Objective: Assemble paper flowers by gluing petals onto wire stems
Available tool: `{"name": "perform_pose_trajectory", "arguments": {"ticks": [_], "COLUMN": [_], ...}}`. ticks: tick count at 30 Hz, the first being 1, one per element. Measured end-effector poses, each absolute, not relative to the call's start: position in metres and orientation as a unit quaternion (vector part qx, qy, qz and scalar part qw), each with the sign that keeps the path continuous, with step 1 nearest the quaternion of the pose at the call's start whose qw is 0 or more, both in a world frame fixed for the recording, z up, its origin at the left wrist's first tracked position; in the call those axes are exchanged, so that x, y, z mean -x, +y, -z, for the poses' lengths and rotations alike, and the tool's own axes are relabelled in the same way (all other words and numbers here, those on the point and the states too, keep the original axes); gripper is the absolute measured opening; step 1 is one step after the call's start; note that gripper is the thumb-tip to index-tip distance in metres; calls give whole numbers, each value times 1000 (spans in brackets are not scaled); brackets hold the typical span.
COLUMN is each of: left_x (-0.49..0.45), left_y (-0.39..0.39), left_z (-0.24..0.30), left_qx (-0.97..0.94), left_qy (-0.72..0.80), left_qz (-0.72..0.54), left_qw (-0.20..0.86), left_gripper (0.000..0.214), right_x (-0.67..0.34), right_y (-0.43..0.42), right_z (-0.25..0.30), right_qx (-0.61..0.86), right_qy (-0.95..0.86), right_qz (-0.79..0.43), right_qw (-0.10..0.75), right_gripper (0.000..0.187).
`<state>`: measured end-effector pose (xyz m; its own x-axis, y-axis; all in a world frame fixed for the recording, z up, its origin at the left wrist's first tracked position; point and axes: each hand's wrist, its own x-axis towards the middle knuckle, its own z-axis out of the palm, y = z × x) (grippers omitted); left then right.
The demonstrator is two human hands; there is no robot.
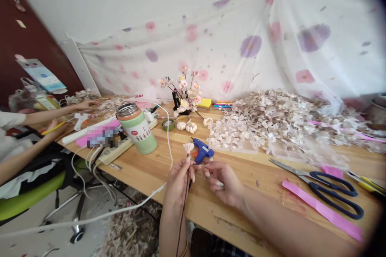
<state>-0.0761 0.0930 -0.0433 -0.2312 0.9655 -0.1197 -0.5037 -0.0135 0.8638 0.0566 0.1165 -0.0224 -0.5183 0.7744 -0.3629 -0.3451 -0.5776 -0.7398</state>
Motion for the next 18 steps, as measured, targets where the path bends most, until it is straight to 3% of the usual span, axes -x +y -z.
{"name": "perform_pose_trajectory", "arguments": {"ticks": [4, 9, 14, 18], "left_x": [79, 82, 88, 95], "left_y": [96, 95, 86, 81], "left_z": [47, 46, 34, 28], "left_qx": [-269, -268, -276, -283], "left_qy": [438, 447, 446, 466], "left_qz": [-658, -680, -698, -710], "left_qw": [550, 516, 488, 445], "left_gripper": [36, 35, 36, 38], "right_x": [-56, -61, -82, -88], "right_y": [121, 129, 147, 158], "right_z": [22, 25, 24, 19], "right_qx": [378, 452, 497, 414], "right_qy": [-360, -505, -711, -857], "right_qz": [-793, -692, -435, -207], "right_qw": [315, 248, 241, 226], "right_gripper": [7, 18, 11, 25]}}
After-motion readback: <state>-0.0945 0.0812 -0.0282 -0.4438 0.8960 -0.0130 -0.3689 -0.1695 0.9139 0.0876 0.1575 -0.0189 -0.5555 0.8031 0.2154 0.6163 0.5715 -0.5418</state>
